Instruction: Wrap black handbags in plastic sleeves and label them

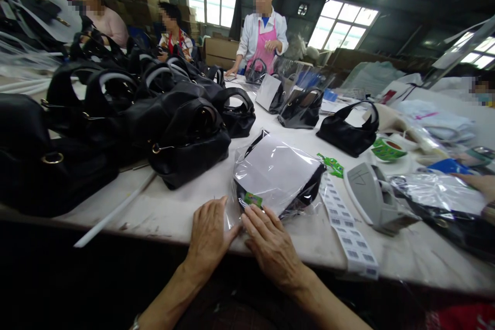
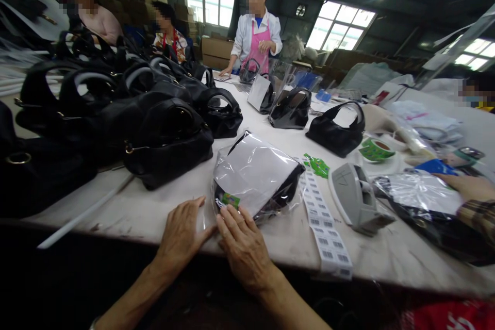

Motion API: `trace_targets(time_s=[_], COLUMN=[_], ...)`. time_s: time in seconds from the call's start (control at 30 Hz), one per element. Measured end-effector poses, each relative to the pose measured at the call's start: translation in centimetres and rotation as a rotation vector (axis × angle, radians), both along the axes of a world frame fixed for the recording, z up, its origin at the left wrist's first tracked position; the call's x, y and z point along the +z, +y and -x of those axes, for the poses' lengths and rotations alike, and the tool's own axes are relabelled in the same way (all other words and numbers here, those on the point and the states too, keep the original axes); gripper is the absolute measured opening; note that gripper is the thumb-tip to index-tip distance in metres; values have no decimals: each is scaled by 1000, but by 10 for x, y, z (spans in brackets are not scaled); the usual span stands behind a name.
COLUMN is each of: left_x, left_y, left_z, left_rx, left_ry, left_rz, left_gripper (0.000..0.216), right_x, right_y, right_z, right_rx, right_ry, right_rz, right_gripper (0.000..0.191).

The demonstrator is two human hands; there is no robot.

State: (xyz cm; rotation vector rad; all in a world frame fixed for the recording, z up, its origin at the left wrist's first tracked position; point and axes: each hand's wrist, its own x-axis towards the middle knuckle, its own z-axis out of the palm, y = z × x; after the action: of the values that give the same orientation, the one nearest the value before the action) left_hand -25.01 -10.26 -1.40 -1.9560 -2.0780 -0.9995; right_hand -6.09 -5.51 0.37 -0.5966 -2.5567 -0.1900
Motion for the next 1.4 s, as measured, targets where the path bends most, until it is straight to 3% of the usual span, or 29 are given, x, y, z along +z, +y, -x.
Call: trace_targets(time_s=[0.2, 0.37, 0.47, 0.6, 0.73, 0.83, 0.93, 1.07, 1.3, 1.4], left_x=[15, 22, 18, 6, -4, -5, -3, -8, -25, -30], left_y=[6, -9, -35, -67, -71, -58, -47, -42, -37, -36], left_z=[-10, -34, -52, -57, -48, -49, -58, -69, -70, -71], left_rx=[-87, -249, -336, -321, -357, -327, -314, -277, -285, -300], left_ry=[-240, -645, -917, -1185, -1288, -1493, -1628, -1614, -1551, -1531], left_rz=[199, 332, 424, 672, 881, 898, 839, 779, 758, 761], left_gripper=[50, 52, 49, 24, 54, 72, 66, 57, 65, 68], right_x=[1, 15, 20, 18, 14, 10, 5, -7, -21, -19], right_y=[3, 0, -7, -17, -24, -32, -40, -50, -54, -53], right_z=[-3, -29, -53, -71, -69, -61, -55, -50, -36, -23], right_rx=[29, 76, 109, 112, 97, 41, 26, -41, -237, -197], right_ry=[-3, -27, -26, -2, 164, 279, 350, 436, 512, 499], right_rz=[12, 125, 200, 254, 316, 339, 343, 292, 46, 54], right_gripper=[46, 46, 45, 46, 49, 43, 37, 38, 25, 18])
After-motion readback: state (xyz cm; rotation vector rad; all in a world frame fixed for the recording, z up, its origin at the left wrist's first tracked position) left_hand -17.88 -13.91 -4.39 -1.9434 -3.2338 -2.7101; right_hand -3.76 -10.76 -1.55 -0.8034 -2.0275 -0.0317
